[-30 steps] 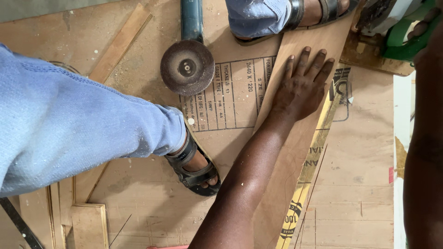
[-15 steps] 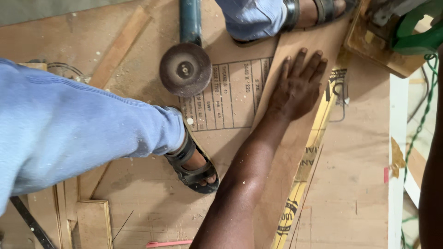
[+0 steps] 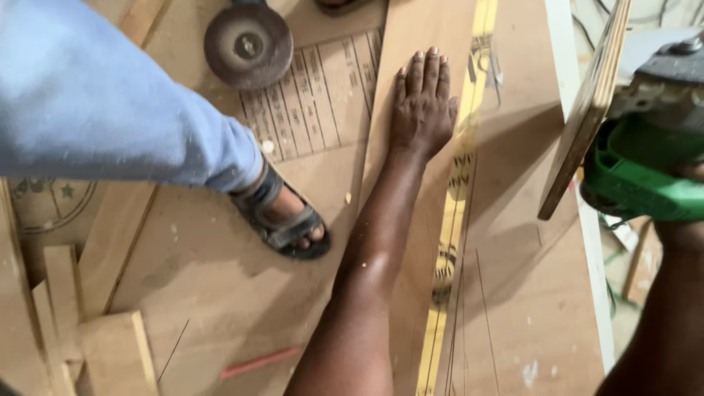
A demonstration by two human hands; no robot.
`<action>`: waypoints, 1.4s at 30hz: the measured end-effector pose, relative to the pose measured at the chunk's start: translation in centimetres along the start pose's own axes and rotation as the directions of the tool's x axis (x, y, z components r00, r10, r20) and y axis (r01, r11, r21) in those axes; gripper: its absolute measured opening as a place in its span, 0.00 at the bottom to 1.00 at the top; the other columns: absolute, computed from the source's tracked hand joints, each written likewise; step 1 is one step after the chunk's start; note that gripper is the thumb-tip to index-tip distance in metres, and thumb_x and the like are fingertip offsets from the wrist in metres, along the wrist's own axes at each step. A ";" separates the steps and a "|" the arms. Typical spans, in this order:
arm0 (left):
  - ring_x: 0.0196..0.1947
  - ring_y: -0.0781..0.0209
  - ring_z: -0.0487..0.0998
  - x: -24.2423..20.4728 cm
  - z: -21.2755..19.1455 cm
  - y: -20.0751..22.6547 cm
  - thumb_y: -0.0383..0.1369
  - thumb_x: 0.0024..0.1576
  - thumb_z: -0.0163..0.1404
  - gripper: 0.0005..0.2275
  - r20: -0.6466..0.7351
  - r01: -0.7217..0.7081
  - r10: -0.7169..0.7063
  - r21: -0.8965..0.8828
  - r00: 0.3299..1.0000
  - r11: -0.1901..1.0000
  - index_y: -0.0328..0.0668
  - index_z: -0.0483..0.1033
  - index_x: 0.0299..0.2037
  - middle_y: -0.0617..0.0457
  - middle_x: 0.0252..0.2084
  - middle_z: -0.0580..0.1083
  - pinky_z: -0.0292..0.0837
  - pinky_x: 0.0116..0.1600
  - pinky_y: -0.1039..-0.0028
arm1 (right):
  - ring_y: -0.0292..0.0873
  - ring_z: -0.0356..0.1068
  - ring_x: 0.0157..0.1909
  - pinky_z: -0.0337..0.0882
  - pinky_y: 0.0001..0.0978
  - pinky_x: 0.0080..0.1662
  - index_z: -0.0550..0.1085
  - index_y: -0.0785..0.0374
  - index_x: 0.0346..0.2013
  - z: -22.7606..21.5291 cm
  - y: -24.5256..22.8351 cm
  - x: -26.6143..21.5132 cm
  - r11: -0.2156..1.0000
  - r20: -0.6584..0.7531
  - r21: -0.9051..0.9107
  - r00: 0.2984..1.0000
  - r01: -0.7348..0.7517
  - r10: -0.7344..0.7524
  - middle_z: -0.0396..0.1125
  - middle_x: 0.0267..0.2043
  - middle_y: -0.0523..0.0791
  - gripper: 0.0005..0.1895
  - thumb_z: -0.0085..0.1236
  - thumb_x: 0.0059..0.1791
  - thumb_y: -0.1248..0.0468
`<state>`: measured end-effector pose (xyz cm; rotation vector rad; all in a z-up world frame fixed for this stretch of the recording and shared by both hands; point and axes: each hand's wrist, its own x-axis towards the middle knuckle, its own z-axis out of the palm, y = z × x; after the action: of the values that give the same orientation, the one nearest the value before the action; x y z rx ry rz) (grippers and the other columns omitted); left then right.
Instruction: The person uses a circular saw to cut a long strip of plywood on a workbench. They then measure and mark the wood with a tape measure and pencil before making another cut with the saw.
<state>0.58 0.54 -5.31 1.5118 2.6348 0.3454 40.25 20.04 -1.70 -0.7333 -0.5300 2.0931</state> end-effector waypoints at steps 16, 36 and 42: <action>0.77 0.44 0.43 -51.5 -9.9 6.9 0.50 0.65 0.27 0.33 0.326 -0.152 0.181 -0.112 0.928 0.982 0.33 0.47 0.74 0.40 0.78 0.45 0.34 0.75 0.52 | 0.39 0.63 0.34 0.71 0.34 0.43 0.67 0.64 0.40 7.1 1.8 -32.6 0.809 -0.421 0.548 0.906 0.210 0.050 0.63 0.33 0.42 0.11 0.52 0.58 0.59; 0.79 0.50 0.41 -62.1 -9.9 6.6 0.50 0.63 0.35 0.34 0.097 -0.120 0.119 0.000 0.988 0.993 0.38 0.46 0.76 0.43 0.79 0.46 0.33 0.78 0.58 | 0.47 0.77 0.42 0.81 0.38 0.46 0.76 0.62 0.41 -1.3 9.1 -57.1 0.654 -0.633 0.681 0.714 0.330 0.299 0.75 0.40 0.48 0.17 0.40 0.57 0.58; 0.79 0.50 0.39 -66.0 -12.5 6.6 0.57 0.61 0.37 0.39 0.196 -0.164 0.158 0.014 0.968 0.986 0.39 0.45 0.76 0.43 0.79 0.44 0.31 0.78 0.57 | 0.43 0.76 0.39 0.77 0.30 0.38 0.78 0.61 0.47 -10.9 10.4 -55.5 0.673 -0.492 0.718 0.814 0.178 0.310 0.76 0.42 0.45 0.18 0.40 0.57 0.59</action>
<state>37.33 -54.94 5.82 1.6809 2.3858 0.1592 68.25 -30.15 1.27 -0.8304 0.7015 1.7634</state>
